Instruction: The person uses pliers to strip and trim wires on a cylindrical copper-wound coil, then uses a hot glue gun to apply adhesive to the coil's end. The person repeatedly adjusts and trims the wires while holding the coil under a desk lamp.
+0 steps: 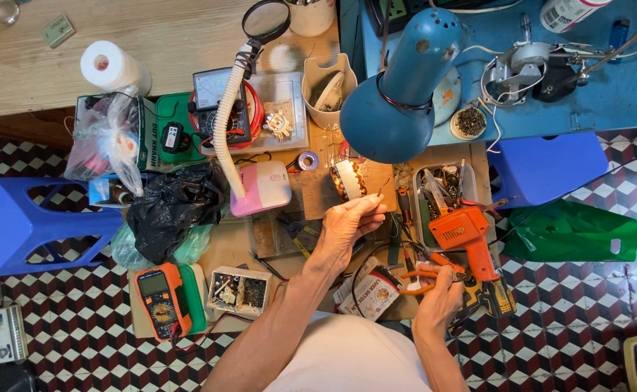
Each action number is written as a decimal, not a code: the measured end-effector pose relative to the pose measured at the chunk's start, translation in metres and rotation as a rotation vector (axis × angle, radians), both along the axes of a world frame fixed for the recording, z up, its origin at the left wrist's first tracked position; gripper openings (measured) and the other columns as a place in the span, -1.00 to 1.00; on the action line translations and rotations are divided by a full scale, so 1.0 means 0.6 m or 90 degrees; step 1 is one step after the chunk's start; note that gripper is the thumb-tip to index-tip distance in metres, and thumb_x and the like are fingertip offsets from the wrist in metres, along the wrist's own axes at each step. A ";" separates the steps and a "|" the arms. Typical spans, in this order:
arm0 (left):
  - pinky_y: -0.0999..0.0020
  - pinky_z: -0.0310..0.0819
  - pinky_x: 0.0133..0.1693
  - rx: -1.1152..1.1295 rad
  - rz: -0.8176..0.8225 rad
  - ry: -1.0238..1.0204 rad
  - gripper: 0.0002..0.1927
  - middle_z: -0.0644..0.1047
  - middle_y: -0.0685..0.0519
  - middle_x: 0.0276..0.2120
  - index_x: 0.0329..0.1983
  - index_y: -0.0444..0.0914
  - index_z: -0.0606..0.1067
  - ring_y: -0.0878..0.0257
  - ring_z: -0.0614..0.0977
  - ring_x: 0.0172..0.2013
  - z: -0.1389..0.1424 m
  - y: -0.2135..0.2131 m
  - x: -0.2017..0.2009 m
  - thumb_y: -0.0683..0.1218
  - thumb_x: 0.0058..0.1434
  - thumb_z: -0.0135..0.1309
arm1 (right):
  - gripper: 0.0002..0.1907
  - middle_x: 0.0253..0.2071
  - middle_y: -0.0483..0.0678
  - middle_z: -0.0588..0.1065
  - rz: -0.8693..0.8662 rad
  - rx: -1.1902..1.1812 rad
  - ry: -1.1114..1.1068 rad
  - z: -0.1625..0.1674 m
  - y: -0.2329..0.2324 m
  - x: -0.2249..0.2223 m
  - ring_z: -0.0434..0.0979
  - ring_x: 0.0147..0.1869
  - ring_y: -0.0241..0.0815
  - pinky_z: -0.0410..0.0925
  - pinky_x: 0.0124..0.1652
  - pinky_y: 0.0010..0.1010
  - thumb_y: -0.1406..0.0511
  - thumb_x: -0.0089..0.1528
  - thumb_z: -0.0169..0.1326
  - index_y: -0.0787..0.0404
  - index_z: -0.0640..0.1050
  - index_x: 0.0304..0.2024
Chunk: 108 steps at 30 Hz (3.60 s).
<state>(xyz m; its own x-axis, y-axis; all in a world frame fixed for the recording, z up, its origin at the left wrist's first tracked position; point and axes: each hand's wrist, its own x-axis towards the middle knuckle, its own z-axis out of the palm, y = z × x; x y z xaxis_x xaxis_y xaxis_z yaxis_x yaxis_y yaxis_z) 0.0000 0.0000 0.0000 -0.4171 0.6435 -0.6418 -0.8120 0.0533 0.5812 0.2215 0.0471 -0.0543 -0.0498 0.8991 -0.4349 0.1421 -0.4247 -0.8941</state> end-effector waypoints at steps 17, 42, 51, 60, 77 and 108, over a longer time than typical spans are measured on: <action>0.50 0.58 -0.14 -0.006 -0.002 0.007 -0.62 0.67 0.05 -0.24 0.02 -0.31 0.60 0.38 0.66 -0.28 0.053 -0.009 0.001 0.01 0.24 0.23 | -0.67 -0.41 -0.18 0.47 0.477 -0.090 -0.080 0.253 0.070 -0.110 0.40 -0.33 -0.44 0.28 -0.31 -0.59 0.18 0.28 0.10 0.18 0.64 0.01; 0.50 0.57 -0.15 -0.008 0.014 0.016 -0.63 0.67 0.07 -0.25 0.01 -0.31 0.61 0.40 0.65 -0.29 0.163 -0.047 0.047 0.02 0.24 0.22 | -0.71 -0.36 -0.07 0.51 0.247 -0.484 0.483 0.316 0.005 -0.027 0.44 -0.43 -0.45 0.33 -0.45 -0.70 0.25 0.39 0.03 0.41 0.52 -0.03; 0.51 0.56 -0.15 -0.023 0.012 0.036 -0.62 0.68 0.07 -0.25 0.01 -0.28 0.61 0.39 0.66 -0.28 0.183 -0.059 0.056 0.03 0.22 0.23 | -0.65 -0.38 -0.05 0.48 0.413 -0.391 0.305 0.321 0.016 -0.020 0.57 -0.41 -0.35 0.41 -0.46 -0.59 0.32 0.35 -0.02 0.35 0.45 0.15; 0.49 0.55 -0.15 -0.008 0.014 0.042 -0.62 0.68 0.07 -0.25 0.01 -0.30 0.61 0.39 0.65 -0.29 0.185 -0.069 0.058 0.03 0.23 0.23 | -0.72 -0.45 -0.09 0.46 0.463 -0.266 0.081 0.267 0.025 -0.059 0.39 -0.63 -0.43 0.14 -0.71 -0.64 0.30 0.34 0.10 0.44 0.53 -0.05; 0.45 0.55 -0.13 -0.028 0.026 0.027 -0.56 0.68 0.05 -0.25 0.01 -0.32 0.61 0.37 0.65 -0.27 0.204 -0.094 0.060 0.10 0.25 0.21 | -0.81 -0.34 -0.04 0.54 0.413 -0.274 0.310 0.336 -0.024 -0.034 0.58 -0.25 -0.29 0.43 -0.21 -0.50 0.32 0.37 0.02 0.31 0.46 -0.01; 0.59 0.05 -0.56 0.092 -0.242 0.007 -0.65 0.49 0.21 -0.53 0.02 -0.06 0.58 0.52 0.25 -0.59 0.242 -0.175 0.139 0.19 0.35 -0.03 | -0.76 -0.45 -0.17 0.41 0.402 -0.304 0.388 0.337 -0.026 -0.024 0.37 -0.45 -0.43 0.32 -0.44 -0.56 0.32 0.39 0.02 0.38 0.52 0.02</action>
